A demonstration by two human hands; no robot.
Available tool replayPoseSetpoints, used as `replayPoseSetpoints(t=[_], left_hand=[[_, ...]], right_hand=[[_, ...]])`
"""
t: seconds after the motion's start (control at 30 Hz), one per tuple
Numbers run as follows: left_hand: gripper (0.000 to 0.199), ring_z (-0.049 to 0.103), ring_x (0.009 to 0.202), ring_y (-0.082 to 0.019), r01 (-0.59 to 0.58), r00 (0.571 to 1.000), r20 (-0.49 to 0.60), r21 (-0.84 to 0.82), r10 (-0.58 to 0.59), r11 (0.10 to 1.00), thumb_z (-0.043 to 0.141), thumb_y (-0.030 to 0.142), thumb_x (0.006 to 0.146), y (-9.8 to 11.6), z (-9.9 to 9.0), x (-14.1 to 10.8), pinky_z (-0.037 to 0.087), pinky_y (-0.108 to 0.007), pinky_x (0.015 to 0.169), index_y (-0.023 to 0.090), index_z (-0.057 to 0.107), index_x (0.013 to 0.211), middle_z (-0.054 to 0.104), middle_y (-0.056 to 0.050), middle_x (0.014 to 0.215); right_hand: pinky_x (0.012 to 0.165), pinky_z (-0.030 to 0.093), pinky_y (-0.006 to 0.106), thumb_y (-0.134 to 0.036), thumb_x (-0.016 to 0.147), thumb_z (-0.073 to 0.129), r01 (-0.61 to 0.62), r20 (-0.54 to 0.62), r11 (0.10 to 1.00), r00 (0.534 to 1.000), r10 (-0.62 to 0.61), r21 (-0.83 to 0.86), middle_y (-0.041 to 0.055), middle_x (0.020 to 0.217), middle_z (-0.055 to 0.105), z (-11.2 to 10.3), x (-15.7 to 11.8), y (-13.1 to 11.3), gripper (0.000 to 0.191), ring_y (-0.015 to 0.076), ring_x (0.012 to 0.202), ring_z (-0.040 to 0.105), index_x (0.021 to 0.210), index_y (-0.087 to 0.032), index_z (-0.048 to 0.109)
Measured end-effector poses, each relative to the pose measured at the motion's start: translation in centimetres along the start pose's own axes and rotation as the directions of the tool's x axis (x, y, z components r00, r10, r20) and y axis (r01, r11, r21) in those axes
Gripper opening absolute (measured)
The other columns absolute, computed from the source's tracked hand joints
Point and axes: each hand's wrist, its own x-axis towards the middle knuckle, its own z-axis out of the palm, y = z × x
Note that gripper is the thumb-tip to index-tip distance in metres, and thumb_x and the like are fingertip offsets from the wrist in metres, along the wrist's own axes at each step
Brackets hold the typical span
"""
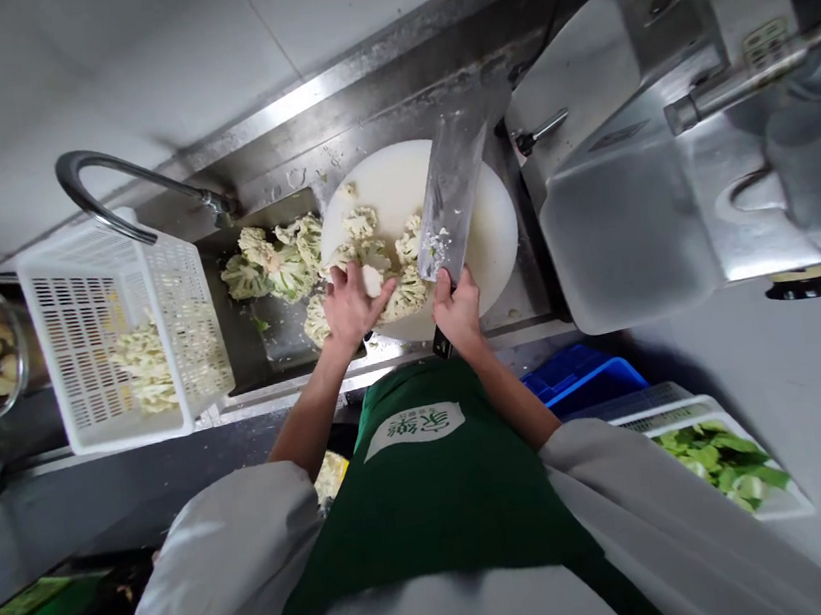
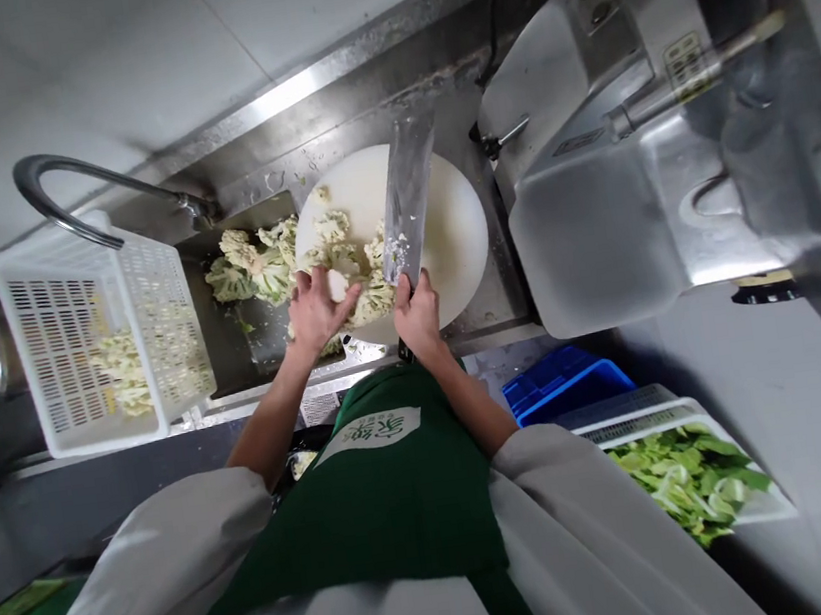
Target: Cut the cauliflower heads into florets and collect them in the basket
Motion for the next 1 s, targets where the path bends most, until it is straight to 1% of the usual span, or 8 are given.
replayPoseSetpoints(t=[0.13, 0.37, 0.53, 0.67, 0.77, 0.87, 0.93, 1.0], left_hand=[[0.086, 0.065, 0.108, -0.041, 0.009, 1.000, 0.009, 0.001, -0.009, 1.000, 0.040, 0.087, 0.086, 0.8, -0.7, -0.3, 0.053, -0.044, 0.083, 0.016, 0.058, 0.132, 0.058, -0.024, 0.125], [0.070, 0.066, 0.096, -0.042, 0.026, 0.996, 0.081, -0.053, -0.022, 0.998, 0.042, 0.077, 0.090, 1.4, -1.2, -0.3, 0.053, -0.056, 0.078, 0.023, 0.058, 0.131, 0.056, -0.025, 0.130], [0.073, 0.069, 0.096, -0.039, 0.066, 0.991, 0.119, -0.017, -0.064, 0.998, 0.036, 0.077, 0.093, 1.8, -1.0, -0.2, 0.054, -0.049, 0.077, 0.018, 0.056, 0.131, 0.057, -0.026, 0.128], [0.076, 0.069, 0.093, -0.039, 0.049, 0.992, 0.122, -0.032, -0.045, 0.998, 0.034, 0.078, 0.093, 2.4, -0.7, -0.2, 0.053, -0.047, 0.074, 0.017, 0.056, 0.132, 0.057, -0.027, 0.128], [0.079, 0.070, 0.094, -0.038, 0.010, 0.989, 0.147, 0.026, -0.013, 1.000, 0.025, 0.078, 0.095, 2.7, -1.4, -0.3, 0.053, -0.045, 0.075, 0.016, 0.056, 0.133, 0.057, -0.026, 0.128], [0.085, 0.068, 0.100, -0.040, -0.042, 0.983, 0.181, 0.102, 0.023, 0.994, 0.023, 0.081, 0.094, 2.0, -2.5, -0.2, 0.052, -0.047, 0.080, 0.016, 0.053, 0.140, 0.056, -0.026, 0.130], [0.089, 0.062, 0.113, -0.043, -0.142, 0.979, 0.162, 0.100, 0.125, 0.985, 0.032, 0.084, 0.091, 0.7, -2.9, 0.3, 0.049, -0.051, 0.089, 0.016, 0.050, 0.146, 0.055, -0.026, 0.134], [0.086, 0.053, 0.125, -0.044, -0.327, 0.935, 0.159, 0.045, 0.316, 0.944, 0.043, 0.082, 0.089, -1.1, -2.6, 1.2, 0.043, -0.055, 0.100, 0.019, 0.049, 0.148, 0.054, -0.024, 0.139]], right_hand=[[0.067, 0.049, 0.033, -0.047, 0.102, 0.043, -0.034, 0.045, 0.995, 0.998, 0.038, -0.089, 0.0052, 0.074, 0.066, -0.6, -1.9, -1.4, 0.028, 0.0241, 0.071, 0.065, 0.103, -0.021, 0.055], [0.062, 0.046, 0.032, -0.044, 0.104, 0.041, -0.118, 0.147, 0.990, 0.981, 0.128, -0.071, -0.0001, 0.064, 0.059, 0.0, -3.6, -2.1, 0.024, 0.0206, 0.056, 0.058, 0.103, -0.022, 0.052], [0.065, 0.048, 0.034, -0.042, 0.103, 0.043, -0.127, 0.135, 0.985, 0.981, 0.142, -0.117, 0.0027, 0.067, 0.062, 0.9, -3.9, -1.6, 0.024, 0.0226, 0.061, 0.061, 0.103, -0.020, 0.053], [0.071, 0.051, 0.038, -0.045, 0.103, 0.042, -0.122, 0.091, 0.985, 0.987, 0.134, -0.124, 0.0072, 0.077, 0.067, 2.7, -3.5, -0.6, 0.029, 0.0262, 0.071, 0.065, 0.107, -0.020, 0.054], [0.071, 0.053, 0.040, -0.048, 0.104, 0.037, -0.140, 0.090, 0.986, 0.985, 0.148, -0.088, 0.0078, 0.076, 0.065, 4.6, -2.8, 0.5, 0.032, 0.0266, 0.070, 0.065, 0.104, -0.021, 0.054], [0.069, 0.053, 0.039, -0.050, 0.104, 0.036, -0.121, 0.115, 0.991, 0.985, 0.126, -0.051, 0.0053, 0.072, 0.061, 5.8, -2.0, 1.4, 0.034, 0.0245, 0.067, 0.064, 0.101, -0.021, 0.055], [0.068, 0.052, 0.037, -0.051, 0.105, 0.035, -0.098, 0.122, 0.994, 0.987, 0.103, -0.051, 0.0042, 0.071, 0.060, 5.8, -1.8, 1.9, 0.036, 0.0232, 0.066, 0.063, 0.102, -0.022, 0.055], [0.065, 0.051, 0.035, -0.051, 0.105, 0.033, -0.055, 0.164, 0.997, 0.985, 0.063, -0.053, 0.0035, 0.071, 0.060, 5.1, -1.5, 2.4, 0.038, 0.0215, 0.063, 0.062, 0.104, -0.021, 0.055]])
